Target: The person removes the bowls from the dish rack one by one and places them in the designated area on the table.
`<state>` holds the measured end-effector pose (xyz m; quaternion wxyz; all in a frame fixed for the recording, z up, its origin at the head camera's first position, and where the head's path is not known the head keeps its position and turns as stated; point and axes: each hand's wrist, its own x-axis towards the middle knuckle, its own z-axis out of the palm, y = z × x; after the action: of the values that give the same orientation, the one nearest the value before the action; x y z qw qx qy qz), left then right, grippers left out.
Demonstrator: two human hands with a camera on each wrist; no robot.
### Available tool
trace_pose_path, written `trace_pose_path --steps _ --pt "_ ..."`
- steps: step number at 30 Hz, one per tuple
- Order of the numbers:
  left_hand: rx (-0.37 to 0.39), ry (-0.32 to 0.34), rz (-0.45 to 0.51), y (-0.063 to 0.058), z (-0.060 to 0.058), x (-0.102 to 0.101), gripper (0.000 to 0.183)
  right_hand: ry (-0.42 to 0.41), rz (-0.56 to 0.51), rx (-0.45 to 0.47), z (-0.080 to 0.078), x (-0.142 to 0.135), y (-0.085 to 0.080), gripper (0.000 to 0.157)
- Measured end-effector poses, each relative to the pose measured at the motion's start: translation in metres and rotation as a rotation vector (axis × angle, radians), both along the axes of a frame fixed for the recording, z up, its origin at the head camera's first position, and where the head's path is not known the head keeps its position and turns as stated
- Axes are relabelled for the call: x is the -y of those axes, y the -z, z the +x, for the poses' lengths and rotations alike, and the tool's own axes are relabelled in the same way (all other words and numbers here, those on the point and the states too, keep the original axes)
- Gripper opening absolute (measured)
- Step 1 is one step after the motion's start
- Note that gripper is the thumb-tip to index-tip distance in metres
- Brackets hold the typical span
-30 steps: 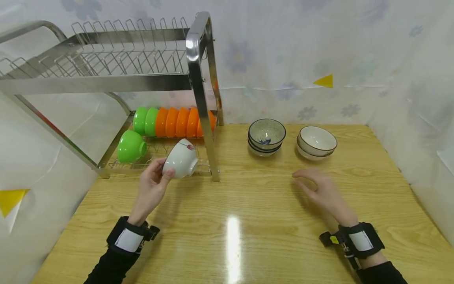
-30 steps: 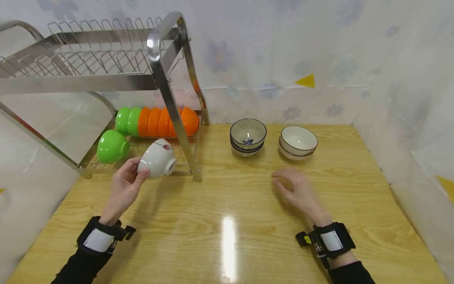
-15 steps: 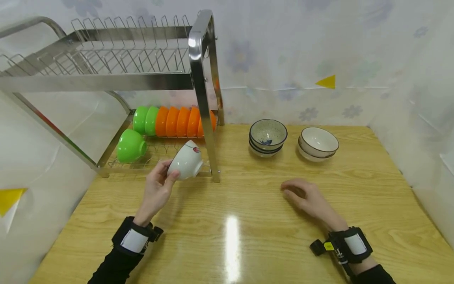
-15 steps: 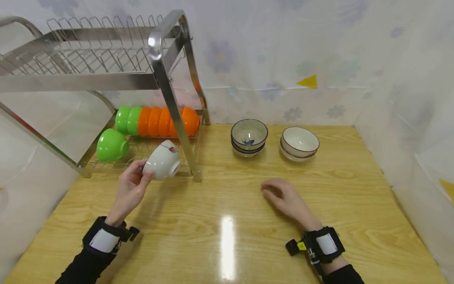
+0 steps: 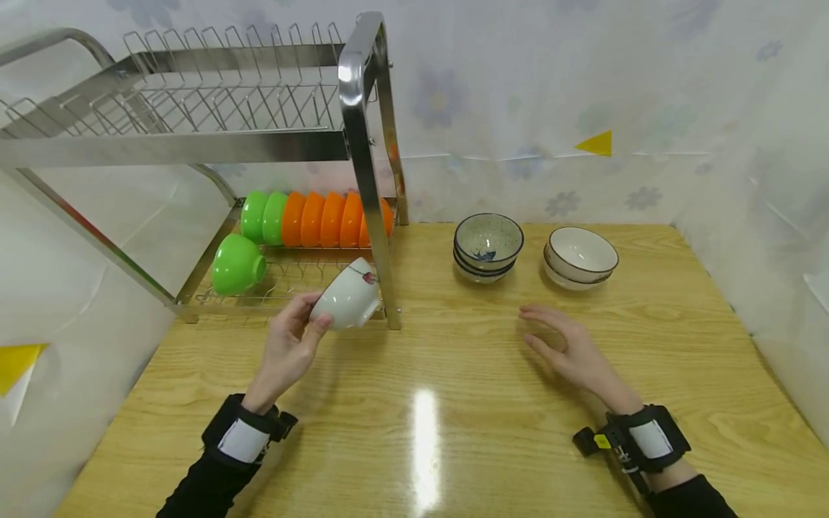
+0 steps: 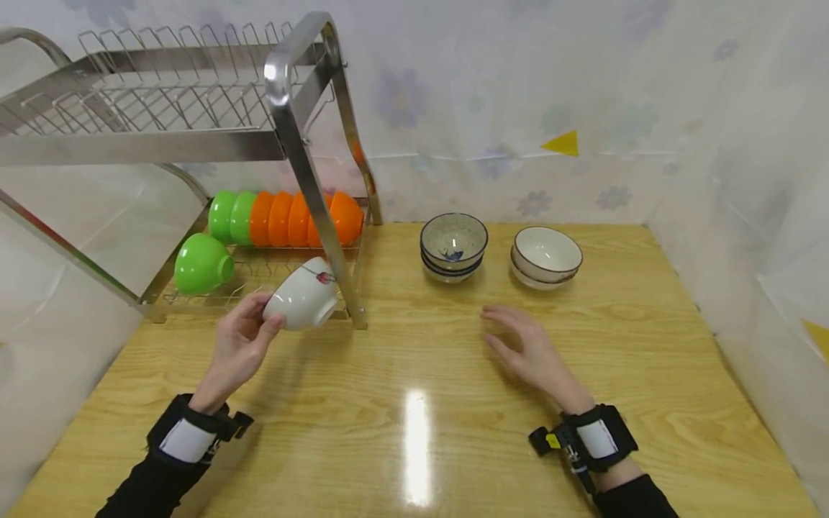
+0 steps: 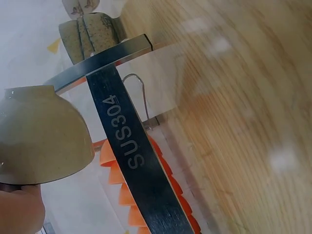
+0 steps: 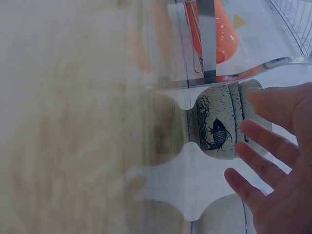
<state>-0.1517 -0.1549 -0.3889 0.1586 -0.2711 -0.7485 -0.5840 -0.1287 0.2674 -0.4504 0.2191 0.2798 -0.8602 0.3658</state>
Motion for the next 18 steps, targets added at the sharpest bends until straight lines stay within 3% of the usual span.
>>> trace_pose_path --steps 11,18 --pt "-0.027 0.011 -0.084 -0.009 0.012 0.001 0.027 -0.010 0.031 0.034 0.005 0.012 -0.020 0.053" --pt "-0.050 0.052 -0.139 -0.016 0.022 0.000 0.029 -0.049 0.025 -0.107 0.008 0.030 -0.038 0.062"
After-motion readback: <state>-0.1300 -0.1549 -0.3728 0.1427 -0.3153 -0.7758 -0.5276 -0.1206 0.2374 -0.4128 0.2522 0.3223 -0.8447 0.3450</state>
